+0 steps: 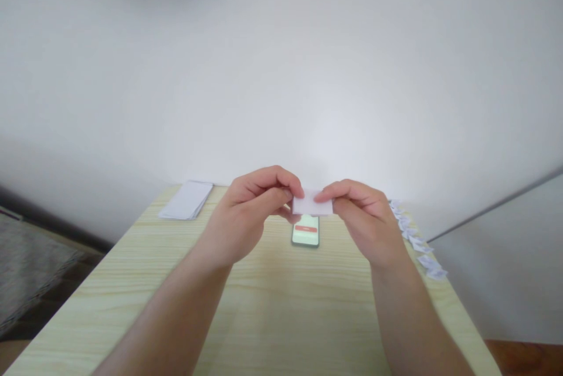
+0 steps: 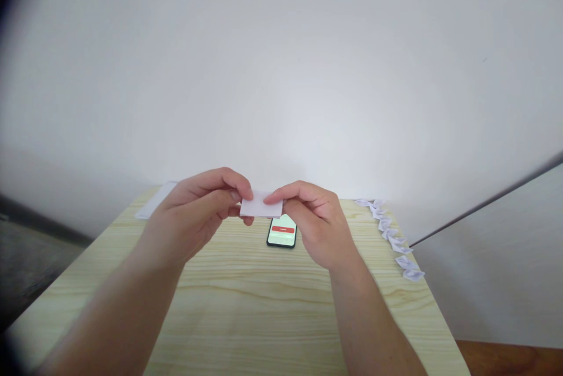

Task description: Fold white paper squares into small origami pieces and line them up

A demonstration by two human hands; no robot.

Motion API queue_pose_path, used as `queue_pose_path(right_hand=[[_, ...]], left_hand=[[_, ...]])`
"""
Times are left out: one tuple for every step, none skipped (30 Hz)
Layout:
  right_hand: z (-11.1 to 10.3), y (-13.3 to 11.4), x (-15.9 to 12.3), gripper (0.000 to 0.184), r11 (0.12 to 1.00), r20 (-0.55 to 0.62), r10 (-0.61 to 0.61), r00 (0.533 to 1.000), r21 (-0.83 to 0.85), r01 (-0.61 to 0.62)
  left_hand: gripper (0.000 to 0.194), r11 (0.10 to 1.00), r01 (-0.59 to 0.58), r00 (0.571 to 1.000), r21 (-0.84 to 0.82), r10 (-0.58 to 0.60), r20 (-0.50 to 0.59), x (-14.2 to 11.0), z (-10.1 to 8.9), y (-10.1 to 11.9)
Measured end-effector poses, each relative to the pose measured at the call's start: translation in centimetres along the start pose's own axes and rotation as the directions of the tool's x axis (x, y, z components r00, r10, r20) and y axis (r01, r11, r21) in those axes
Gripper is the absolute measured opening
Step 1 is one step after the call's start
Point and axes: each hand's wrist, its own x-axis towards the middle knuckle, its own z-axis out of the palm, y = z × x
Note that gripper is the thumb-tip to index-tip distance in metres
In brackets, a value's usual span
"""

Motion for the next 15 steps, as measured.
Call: queue_pose_path(right_hand=[[0.00,0.01,0.00,0.029,1.000,0.002,0.002,1.000,0.001,-0.002],[-0.01,0.05,0.01,0.030,1.000,0.002,0.002,1.000,-0.001,-0.002],[-0.03,0.10,0.01,0.030,1.000,0.000,0.002,1.000,-0.006,-0.002],[-0.05,0.16,0.02,0.031,1.000,-0.006,0.003,1.000,-0.014,-0.003],[-0.07,0.22,0.03,0.031,1.000,-0.015,0.003,1.000,-0.021,-0.003],[-0.08,0.27,0.04,0.031,1.000,-0.026,0.002,1.000,-0.024,-0.003],[-0.08,0.31,0.03,0.030,1.000,-0.035,0.000,0.999,-0.022,-0.001],[-0.06,0.32,0.02,0.027,1.000,-0.040,0.001,0.999,-0.018,-0.002],[-0.02,0.32,-0.01,0.022,1.000,-0.041,0.004,0.999,-0.012,-0.004],[0.03,0.31,-0.04,0.016,1.000,-0.038,0.009,0.999,-0.003,-0.009],[0.11,0.28,-0.07,0.010,1.000,-0.033,0.015,0.999,0.008,-0.015],[0.20,0.26,-0.10,0.008,1.000,-0.028,0.023,0.999,0.021,-0.022],[0.29,0.25,-0.12,0.009,0.999,-0.026,0.027,0.999,0.035,-0.026],[0.39,0.25,-0.12,0.010,0.998,-0.033,0.024,0.999,0.051,-0.022],[0.48,0.26,-0.10,0.010,0.998,-0.047,0.013,0.999,0.067,-0.010]], left_hand=[[0.015,1.000,-0.001,1.000,0.002,0.001,-0.001,0.00,-0.01,0.00],[0.015,1.000,-0.002,1.000,0.006,0.002,-0.001,0.01,-0.02,0.01],[0.014,1.000,-0.003,1.000,0.009,0.003,-0.001,0.02,-0.02,0.03],[0.014,1.000,-0.005,1.000,0.012,0.005,-0.003,0.03,-0.01,0.06],[0.013,1.000,-0.006,1.000,0.016,0.006,-0.004,0.03,0.03,0.09],[0.012,1.000,-0.009,1.000,0.023,0.009,-0.004,0.02,0.07,0.13],[0.011,0.999,-0.012,1.000,0.034,0.012,-0.001,0.00,0.14,0.18],[0.009,0.999,-0.019,1.000,0.050,0.019,0.003,-0.04,0.21,0.23],[0.007,0.997,-0.028,1.000,0.071,0.028,0.008,-0.09,0.29,0.28],[0.004,0.995,-0.039,0.999,0.095,0.038,0.015,-0.15,0.37,0.32],[0.003,0.992,-0.051,0.999,0.120,0.049,0.018,-0.21,0.44,0.35],[0.004,0.988,-0.064,0.998,0.139,0.062,0.016,-0.27,0.49,0.36],[0.009,0.986,-0.076,0.997,0.150,0.076,0.007,-0.32,0.52,0.35],[0.015,0.985,-0.084,0.996,0.154,0.086,-0.006,-0.35,0.52,0.33],[0.023,0.984,-0.088,0.996,0.153,0.092,-0.021,-0.36,0.51,0.29]])
